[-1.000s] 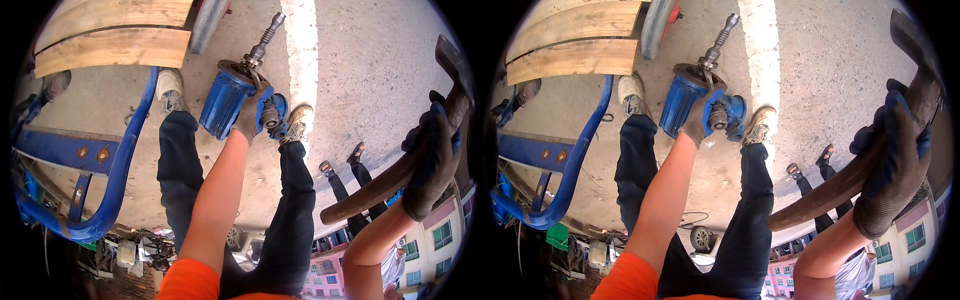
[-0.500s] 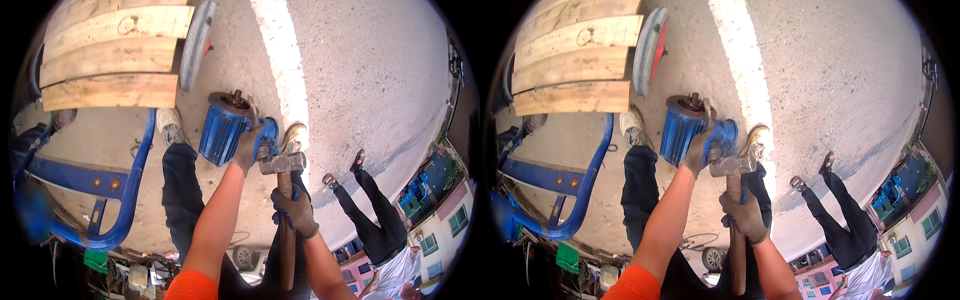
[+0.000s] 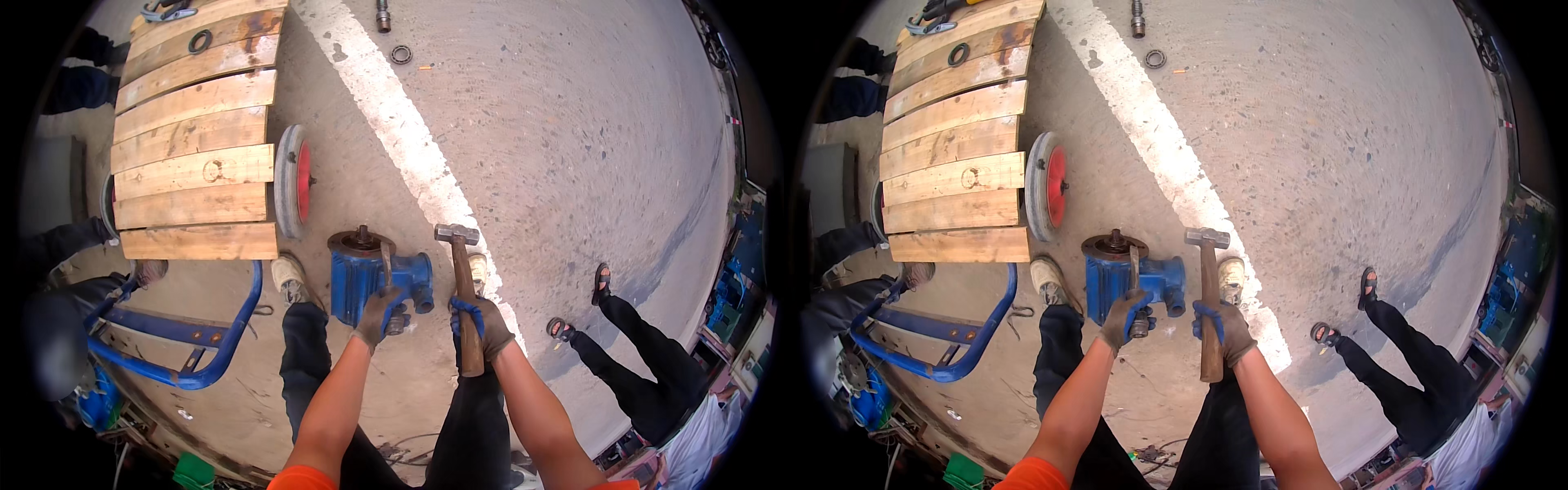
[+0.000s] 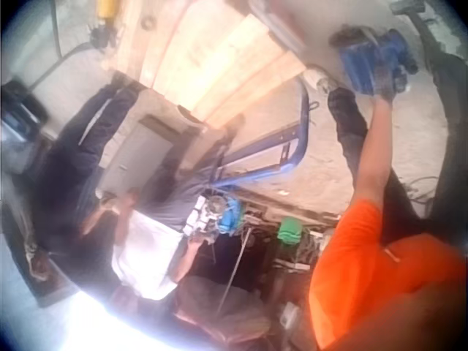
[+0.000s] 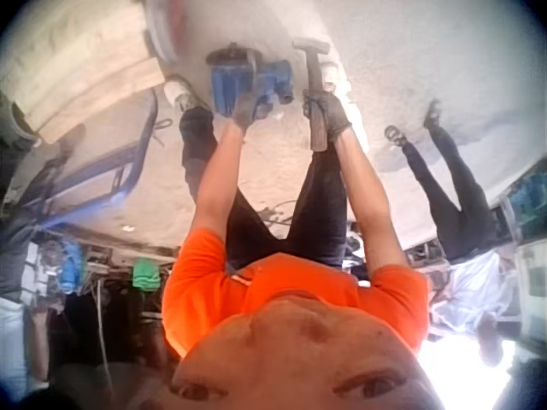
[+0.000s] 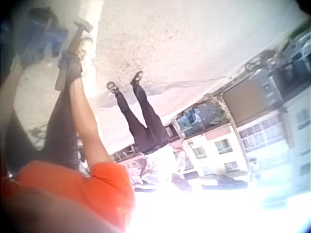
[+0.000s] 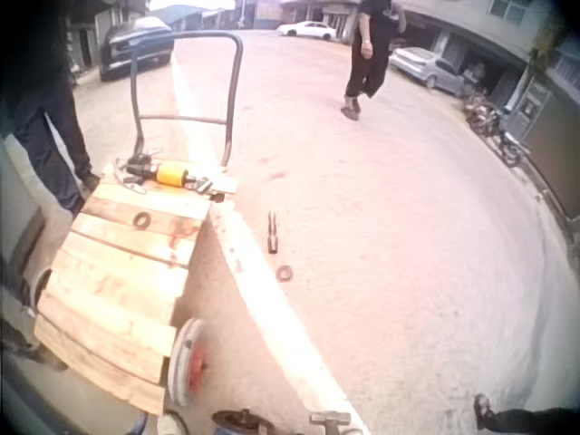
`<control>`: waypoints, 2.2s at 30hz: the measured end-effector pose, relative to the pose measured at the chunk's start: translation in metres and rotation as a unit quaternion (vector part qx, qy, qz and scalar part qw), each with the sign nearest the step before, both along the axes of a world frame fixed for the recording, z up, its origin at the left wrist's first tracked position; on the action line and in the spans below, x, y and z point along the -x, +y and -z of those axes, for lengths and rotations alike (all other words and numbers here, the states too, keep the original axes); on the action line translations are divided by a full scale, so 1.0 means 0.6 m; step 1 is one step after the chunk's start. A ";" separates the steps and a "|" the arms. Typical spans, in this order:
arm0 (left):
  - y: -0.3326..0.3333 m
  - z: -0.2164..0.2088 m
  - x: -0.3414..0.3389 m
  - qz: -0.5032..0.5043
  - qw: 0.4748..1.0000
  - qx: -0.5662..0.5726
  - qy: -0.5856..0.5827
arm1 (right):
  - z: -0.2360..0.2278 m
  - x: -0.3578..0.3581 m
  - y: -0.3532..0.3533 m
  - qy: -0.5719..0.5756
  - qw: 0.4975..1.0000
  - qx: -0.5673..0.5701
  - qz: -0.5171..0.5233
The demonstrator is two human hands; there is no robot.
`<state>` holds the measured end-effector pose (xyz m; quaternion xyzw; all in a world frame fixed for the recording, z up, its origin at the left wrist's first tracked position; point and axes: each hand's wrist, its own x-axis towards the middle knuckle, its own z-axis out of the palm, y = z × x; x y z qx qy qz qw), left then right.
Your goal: The person uses a hammer to strike the shaft of a blue electric motor, dislodging a bearing and a shaft component. They then remove the parts by hand and place them on a wooden pallet.
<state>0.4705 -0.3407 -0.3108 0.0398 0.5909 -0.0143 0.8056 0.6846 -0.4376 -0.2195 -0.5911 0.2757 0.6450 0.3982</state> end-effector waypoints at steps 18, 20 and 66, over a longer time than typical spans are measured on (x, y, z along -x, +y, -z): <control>-0.196 -0.110 -0.044 -0.154 0.982 0.066 0.087 | 0.079 -0.079 -0.098 0.140 0.987 -0.071 0.035; -0.246 -0.120 -0.030 -0.243 0.965 0.081 0.054 | 0.051 -0.070 -0.108 0.145 0.988 -0.049 -0.014; 0.289 -0.207 -0.552 -0.661 0.620 0.415 0.077 | 0.500 -0.492 1.286 -0.298 -0.166 -0.255 -0.905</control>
